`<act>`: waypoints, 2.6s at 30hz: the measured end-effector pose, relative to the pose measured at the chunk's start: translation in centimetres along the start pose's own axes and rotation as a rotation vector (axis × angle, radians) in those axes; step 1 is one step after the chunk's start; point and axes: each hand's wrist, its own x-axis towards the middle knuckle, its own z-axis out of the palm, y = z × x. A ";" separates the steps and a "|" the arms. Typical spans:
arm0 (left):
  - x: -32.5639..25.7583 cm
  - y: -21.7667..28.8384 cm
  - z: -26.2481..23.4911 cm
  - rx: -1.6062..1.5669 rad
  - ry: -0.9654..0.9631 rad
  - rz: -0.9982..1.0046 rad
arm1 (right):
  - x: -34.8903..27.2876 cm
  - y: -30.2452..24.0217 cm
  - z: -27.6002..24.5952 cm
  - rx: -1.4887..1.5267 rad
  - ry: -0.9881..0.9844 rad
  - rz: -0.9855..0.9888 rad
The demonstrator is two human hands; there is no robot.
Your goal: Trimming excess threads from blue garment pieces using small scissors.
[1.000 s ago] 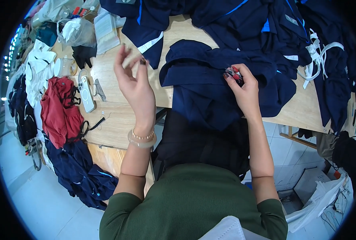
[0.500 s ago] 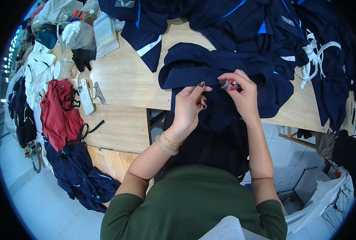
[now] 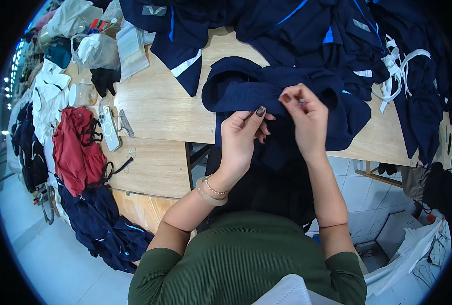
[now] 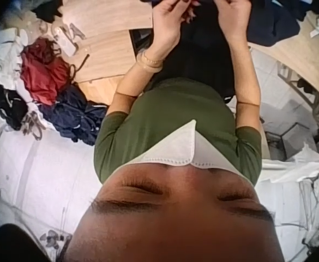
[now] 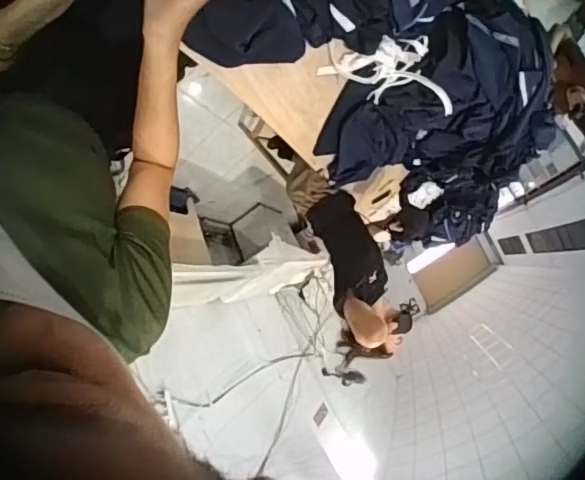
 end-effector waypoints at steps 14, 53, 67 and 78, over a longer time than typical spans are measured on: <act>-0.3 0.8 0.0 -0.013 -0.077 0.030 | -0.6 -3.0 -3.9 -0.579 -0.045 -0.293; -6.5 9.8 0.8 0.163 -0.788 0.392 | 1.1 2.8 -5.5 0.080 0.126 0.104; -8.0 9.8 2.4 -0.226 -0.897 0.756 | 1.1 3.0 -5.5 0.101 0.130 0.082; -6.8 10.5 2.6 -0.340 -1.201 0.437 | 1.0 2.8 -5.3 0.116 0.139 0.082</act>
